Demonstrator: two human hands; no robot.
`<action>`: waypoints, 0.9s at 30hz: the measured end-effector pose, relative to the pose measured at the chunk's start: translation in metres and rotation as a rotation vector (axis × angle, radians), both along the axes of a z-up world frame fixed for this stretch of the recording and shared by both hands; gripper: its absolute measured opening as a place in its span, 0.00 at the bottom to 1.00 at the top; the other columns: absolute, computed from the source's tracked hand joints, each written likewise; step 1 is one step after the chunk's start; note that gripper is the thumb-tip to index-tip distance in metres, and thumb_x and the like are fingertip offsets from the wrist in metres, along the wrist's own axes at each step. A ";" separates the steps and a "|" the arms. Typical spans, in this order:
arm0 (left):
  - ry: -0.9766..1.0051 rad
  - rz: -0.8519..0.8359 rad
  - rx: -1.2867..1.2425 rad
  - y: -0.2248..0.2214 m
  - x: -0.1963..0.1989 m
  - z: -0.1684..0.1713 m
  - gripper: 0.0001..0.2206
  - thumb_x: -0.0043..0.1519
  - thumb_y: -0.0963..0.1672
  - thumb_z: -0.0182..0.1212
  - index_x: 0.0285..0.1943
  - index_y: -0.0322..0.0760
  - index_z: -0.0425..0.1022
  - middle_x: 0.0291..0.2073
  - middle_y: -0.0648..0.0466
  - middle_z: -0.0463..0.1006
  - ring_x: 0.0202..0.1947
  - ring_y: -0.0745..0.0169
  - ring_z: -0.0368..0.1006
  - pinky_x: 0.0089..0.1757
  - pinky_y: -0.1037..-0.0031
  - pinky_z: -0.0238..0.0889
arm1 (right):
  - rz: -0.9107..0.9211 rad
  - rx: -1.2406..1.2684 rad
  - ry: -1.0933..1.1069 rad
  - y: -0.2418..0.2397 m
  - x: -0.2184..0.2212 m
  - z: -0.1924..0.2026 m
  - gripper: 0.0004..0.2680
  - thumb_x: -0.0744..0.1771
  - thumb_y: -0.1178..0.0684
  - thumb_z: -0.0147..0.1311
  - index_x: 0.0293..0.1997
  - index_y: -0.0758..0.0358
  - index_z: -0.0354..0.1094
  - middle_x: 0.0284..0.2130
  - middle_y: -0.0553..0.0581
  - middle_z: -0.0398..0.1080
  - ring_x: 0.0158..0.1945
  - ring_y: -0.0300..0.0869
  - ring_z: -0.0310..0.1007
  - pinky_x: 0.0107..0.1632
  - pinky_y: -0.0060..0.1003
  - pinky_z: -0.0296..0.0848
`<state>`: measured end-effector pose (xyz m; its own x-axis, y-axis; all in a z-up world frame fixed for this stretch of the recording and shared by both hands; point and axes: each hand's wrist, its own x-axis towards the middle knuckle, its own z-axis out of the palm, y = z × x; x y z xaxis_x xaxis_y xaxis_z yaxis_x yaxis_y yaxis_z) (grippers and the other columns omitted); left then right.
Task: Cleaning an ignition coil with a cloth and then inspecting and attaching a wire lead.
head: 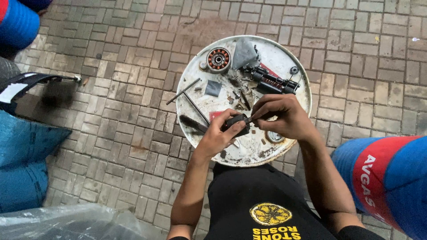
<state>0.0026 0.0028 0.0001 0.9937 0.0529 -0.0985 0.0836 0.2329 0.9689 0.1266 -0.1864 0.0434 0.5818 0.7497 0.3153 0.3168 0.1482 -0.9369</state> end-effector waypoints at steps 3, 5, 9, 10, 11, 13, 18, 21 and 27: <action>0.024 -0.015 0.138 0.003 0.008 -0.007 0.15 0.66 0.47 0.65 0.51 0.28 0.74 0.26 0.45 0.73 0.16 0.70 0.65 0.18 0.81 0.65 | 0.011 0.005 -0.053 0.010 0.000 -0.002 0.03 0.59 0.65 0.65 0.30 0.70 0.79 0.30 0.69 0.76 0.31 0.49 0.77 0.31 0.41 0.80; 0.004 -0.031 0.110 0.010 0.018 -0.018 0.14 0.68 0.47 0.63 0.51 0.28 0.74 0.24 0.45 0.72 0.14 0.71 0.64 0.17 0.81 0.64 | -0.022 0.026 -0.060 0.008 0.007 -0.008 0.02 0.59 0.66 0.65 0.30 0.70 0.79 0.30 0.68 0.77 0.31 0.47 0.77 0.32 0.40 0.80; -0.019 -0.061 0.124 0.013 0.026 -0.015 0.12 0.69 0.46 0.62 0.51 0.29 0.75 0.23 0.45 0.72 0.11 0.72 0.63 0.15 0.81 0.62 | -0.002 0.058 -0.043 0.014 0.012 -0.010 0.03 0.59 0.67 0.65 0.29 0.70 0.78 0.29 0.67 0.77 0.31 0.45 0.76 0.34 0.38 0.80; -0.027 -0.067 0.127 0.014 0.029 -0.018 0.12 0.69 0.46 0.62 0.51 0.29 0.75 0.23 0.45 0.72 0.11 0.72 0.63 0.15 0.81 0.62 | -0.008 0.060 -0.051 0.012 0.015 -0.013 0.03 0.59 0.67 0.65 0.29 0.70 0.78 0.29 0.67 0.77 0.31 0.45 0.76 0.34 0.38 0.80; -0.029 -0.059 0.126 0.016 0.032 -0.021 0.12 0.69 0.45 0.62 0.50 0.28 0.75 0.22 0.47 0.72 0.11 0.73 0.63 0.15 0.82 0.61 | -0.033 0.068 -0.081 0.011 0.018 -0.017 0.02 0.59 0.66 0.64 0.29 0.70 0.78 0.30 0.67 0.77 0.31 0.46 0.77 0.34 0.39 0.80; -0.026 -0.049 0.123 0.017 0.029 -0.019 0.11 0.69 0.45 0.63 0.50 0.28 0.75 0.21 0.48 0.71 0.10 0.73 0.63 0.14 0.82 0.60 | -0.055 0.073 -0.107 0.011 0.015 -0.018 0.02 0.59 0.66 0.64 0.29 0.69 0.79 0.31 0.67 0.77 0.32 0.46 0.77 0.34 0.40 0.79; 0.001 -0.053 0.188 0.016 0.030 -0.012 0.14 0.67 0.46 0.64 0.52 0.29 0.75 0.25 0.47 0.72 0.13 0.72 0.65 0.16 0.80 0.62 | -0.049 0.064 -0.063 0.010 0.016 -0.018 0.03 0.58 0.67 0.64 0.30 0.71 0.79 0.30 0.68 0.78 0.31 0.47 0.78 0.35 0.41 0.80; 0.000 -0.101 0.203 0.016 0.030 -0.008 0.15 0.69 0.47 0.63 0.54 0.28 0.74 0.25 0.44 0.72 0.13 0.71 0.63 0.17 0.79 0.62 | -0.007 0.039 -0.023 0.010 0.013 -0.016 0.04 0.58 0.67 0.65 0.31 0.71 0.80 0.29 0.67 0.78 0.29 0.47 0.78 0.35 0.40 0.80; 0.030 -0.091 0.190 0.014 0.031 -0.010 0.14 0.68 0.46 0.63 0.54 0.29 0.74 0.28 0.44 0.72 0.16 0.70 0.66 0.18 0.80 0.63 | 0.015 0.047 -0.046 0.009 0.024 -0.028 0.02 0.59 0.65 0.65 0.29 0.68 0.80 0.30 0.66 0.79 0.30 0.45 0.78 0.34 0.40 0.80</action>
